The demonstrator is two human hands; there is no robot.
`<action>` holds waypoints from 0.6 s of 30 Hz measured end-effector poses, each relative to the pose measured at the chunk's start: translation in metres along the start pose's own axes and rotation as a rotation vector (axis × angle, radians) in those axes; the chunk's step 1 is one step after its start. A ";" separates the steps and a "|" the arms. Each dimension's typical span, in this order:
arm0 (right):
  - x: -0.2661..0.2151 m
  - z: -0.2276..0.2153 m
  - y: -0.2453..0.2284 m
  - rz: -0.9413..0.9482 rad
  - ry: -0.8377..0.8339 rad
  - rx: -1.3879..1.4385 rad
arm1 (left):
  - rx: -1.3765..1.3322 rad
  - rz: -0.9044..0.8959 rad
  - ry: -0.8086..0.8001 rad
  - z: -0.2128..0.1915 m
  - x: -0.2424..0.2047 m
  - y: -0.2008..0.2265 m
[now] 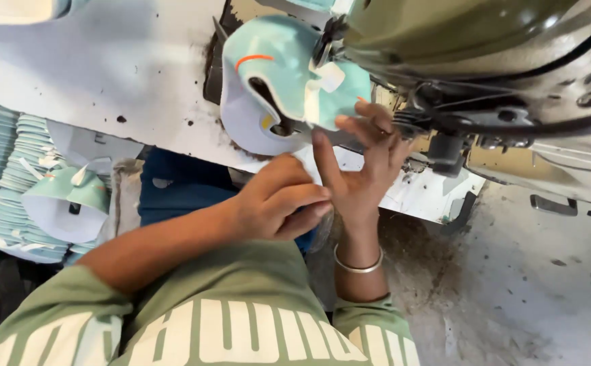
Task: The person sews a white strap onto a light blue slipper using a sewing machine, then cuts the excess thread with scissors. This process is repeated for multiple slippers, with the person picking up a new slipper, sewing the strap, and trimming the thread.
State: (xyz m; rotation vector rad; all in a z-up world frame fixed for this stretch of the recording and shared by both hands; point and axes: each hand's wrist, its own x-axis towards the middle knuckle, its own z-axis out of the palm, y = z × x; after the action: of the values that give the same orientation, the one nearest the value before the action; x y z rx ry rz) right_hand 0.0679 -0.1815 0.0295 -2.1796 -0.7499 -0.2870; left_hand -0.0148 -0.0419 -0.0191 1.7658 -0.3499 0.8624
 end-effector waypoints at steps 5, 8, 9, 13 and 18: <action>-0.011 -0.004 0.006 0.010 -0.002 -0.020 | -0.207 -0.096 0.041 0.019 -0.011 -0.018; -0.025 -0.003 0.023 0.009 0.030 -0.076 | -0.035 -0.254 0.098 -0.001 0.002 -0.007; -0.032 -0.002 0.032 -0.025 0.061 -0.063 | -0.014 -0.376 0.088 -0.010 0.008 -0.004; -0.060 0.006 0.053 0.008 0.040 -0.108 | -0.213 -0.707 0.111 -0.020 0.035 -0.004; -0.025 -0.010 -0.043 0.147 0.080 -0.089 | -0.286 -0.584 0.079 -0.009 0.015 -0.026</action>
State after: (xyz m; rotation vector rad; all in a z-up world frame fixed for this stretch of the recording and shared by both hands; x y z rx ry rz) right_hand 0.0228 -0.1779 0.0518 -2.2797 -0.5388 -0.3347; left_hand 0.0080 -0.0220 -0.0256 1.4462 0.0968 0.4332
